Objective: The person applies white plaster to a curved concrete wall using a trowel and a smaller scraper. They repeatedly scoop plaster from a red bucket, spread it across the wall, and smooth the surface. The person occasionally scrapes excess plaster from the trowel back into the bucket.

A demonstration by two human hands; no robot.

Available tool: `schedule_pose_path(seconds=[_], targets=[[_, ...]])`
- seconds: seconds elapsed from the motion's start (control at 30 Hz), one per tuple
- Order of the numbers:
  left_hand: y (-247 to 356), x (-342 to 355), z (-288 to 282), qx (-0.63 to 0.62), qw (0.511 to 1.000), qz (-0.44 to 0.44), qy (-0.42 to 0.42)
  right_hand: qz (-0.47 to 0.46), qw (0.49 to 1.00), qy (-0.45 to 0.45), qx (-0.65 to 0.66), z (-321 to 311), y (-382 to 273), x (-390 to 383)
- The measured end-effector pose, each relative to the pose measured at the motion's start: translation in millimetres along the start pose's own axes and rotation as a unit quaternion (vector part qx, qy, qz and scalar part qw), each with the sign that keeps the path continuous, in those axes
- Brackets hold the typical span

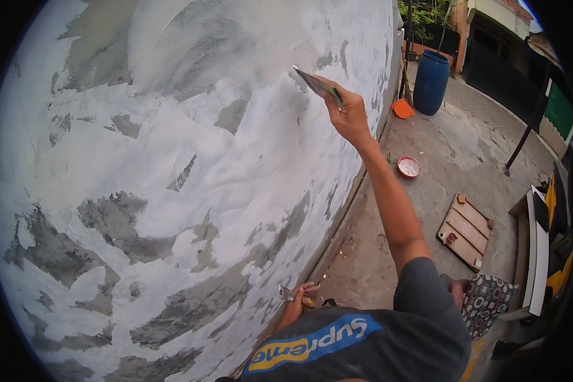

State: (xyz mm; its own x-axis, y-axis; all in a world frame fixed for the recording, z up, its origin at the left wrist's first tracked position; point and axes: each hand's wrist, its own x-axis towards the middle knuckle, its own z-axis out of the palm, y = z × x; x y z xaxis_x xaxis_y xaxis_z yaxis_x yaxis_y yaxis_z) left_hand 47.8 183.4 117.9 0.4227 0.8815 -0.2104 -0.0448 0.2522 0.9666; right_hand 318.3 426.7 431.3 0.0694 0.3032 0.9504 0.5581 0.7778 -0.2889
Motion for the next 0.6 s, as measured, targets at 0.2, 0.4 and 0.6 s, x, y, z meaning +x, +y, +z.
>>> schedule_pose_path(seconds=[0.2,0.4,0.6], targets=[[-9.1,4.3,12.2,0.016,1.0,0.001,0.013,0.15,0.979,0.138,-0.023,-7.5,96.1,25.1],[-18.1,-13.2,27.9,-0.009,0.996,-0.034,0.085,0.166,0.979,0.111,-0.041,6.3,51.0,36.0],[-9.0,-12.4,50.6,-0.021,0.993,-0.036,0.114,0.007,1.0,0.027,0.001,6.3,43.9,-3.6]])
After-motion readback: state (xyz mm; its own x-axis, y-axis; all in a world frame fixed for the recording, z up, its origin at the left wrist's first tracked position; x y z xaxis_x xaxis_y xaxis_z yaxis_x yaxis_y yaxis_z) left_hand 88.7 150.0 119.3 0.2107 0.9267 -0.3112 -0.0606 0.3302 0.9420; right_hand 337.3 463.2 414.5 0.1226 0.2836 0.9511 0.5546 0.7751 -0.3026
